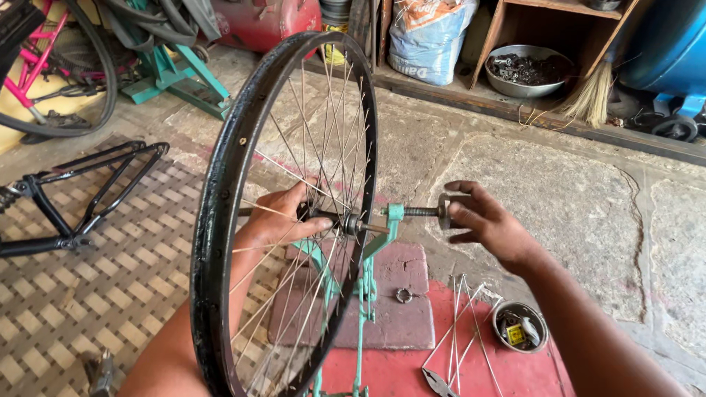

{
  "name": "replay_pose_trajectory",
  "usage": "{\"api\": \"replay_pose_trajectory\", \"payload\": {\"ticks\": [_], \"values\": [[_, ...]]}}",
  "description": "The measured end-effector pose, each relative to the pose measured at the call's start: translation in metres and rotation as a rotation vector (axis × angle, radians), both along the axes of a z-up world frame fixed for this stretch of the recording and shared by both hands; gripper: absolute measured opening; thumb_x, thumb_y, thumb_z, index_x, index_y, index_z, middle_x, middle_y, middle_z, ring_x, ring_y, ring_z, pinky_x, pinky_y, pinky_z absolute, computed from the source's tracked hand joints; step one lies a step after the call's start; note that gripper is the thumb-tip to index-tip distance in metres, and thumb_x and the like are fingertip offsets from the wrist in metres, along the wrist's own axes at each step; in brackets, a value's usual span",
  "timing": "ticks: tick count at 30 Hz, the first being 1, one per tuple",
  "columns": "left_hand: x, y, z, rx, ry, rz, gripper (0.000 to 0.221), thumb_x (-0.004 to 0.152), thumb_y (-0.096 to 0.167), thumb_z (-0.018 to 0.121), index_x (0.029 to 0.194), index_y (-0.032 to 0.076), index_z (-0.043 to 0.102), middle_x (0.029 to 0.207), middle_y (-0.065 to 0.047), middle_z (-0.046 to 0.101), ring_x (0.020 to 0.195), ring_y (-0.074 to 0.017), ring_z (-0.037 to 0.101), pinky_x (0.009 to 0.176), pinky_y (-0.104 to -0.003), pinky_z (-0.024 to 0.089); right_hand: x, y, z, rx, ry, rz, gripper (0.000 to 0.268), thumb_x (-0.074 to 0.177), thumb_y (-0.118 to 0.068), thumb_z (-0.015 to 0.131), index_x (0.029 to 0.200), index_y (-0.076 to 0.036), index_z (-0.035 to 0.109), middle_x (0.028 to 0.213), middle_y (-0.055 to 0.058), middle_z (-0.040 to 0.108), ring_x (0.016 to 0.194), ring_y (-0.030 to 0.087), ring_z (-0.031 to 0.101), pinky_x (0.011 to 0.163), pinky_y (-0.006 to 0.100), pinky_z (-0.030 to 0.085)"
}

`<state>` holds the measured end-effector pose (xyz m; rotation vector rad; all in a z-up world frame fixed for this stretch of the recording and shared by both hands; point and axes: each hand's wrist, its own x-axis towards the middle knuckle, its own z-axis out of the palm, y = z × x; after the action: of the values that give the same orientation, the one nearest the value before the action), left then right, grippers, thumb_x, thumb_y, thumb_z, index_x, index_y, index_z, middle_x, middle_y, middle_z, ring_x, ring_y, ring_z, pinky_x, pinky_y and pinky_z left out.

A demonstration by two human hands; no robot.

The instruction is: The person inserts spokes into a bicycle wheel rim and tightens them by hand and with a tool, then rotates the wheel on a truing stand.

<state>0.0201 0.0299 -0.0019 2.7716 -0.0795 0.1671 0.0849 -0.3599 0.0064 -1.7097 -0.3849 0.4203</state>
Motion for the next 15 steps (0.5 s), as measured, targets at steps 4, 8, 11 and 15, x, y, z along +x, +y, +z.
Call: {"api": "replay_pose_trajectory", "payload": {"ticks": [4,8,11,15], "values": [[0.007,0.003,-0.002,-0.045,0.084,0.022,0.108,0.074,0.067,0.073,0.152,0.002,0.037,0.134,-0.026,0.062,0.124,-0.0368,0.064,0.106,-0.041,0.051,0.021,0.008,0.002,-0.159,0.137,-0.082,0.052,0.103,-0.045,0.042,0.141,-0.013,0.057,0.106,0.019,0.072,0.087,0.031,0.07,0.072,0.042,0.057],[-0.002,0.004,0.004,-0.088,0.124,0.013,0.11,0.079,0.066,0.072,0.156,0.0,0.028,0.146,-0.033,0.048,0.135,-0.0419,0.052,0.112,-0.044,0.043,0.03,0.012,-0.001,-0.257,-0.029,0.082,0.051,0.103,-0.04,0.049,0.136,-0.003,0.059,0.103,0.02,0.072,0.088,0.029,0.069,0.076,0.041,0.059],[-0.004,-0.003,0.009,-0.07,0.124,0.018,0.112,0.081,0.066,0.071,0.157,-0.002,0.025,0.148,-0.033,0.046,0.136,-0.0428,0.05,0.113,-0.046,0.041,0.03,-0.003,0.007,-0.014,-0.226,0.216,0.052,0.096,-0.03,0.066,0.136,0.001,0.053,0.114,0.019,0.067,0.105,0.027,0.066,0.09,0.041,0.056],[0.0,-0.005,0.009,-0.116,0.186,0.051,0.113,0.078,0.066,0.067,0.158,-0.001,0.025,0.143,-0.031,0.054,0.129,-0.0403,0.06,0.105,-0.044,0.053,0.031,0.002,0.006,-0.158,0.027,-0.08,0.048,0.099,-0.037,0.048,0.138,-0.01,0.058,0.115,0.013,0.073,0.103,0.03,0.07,0.088,0.046,0.057]]}}
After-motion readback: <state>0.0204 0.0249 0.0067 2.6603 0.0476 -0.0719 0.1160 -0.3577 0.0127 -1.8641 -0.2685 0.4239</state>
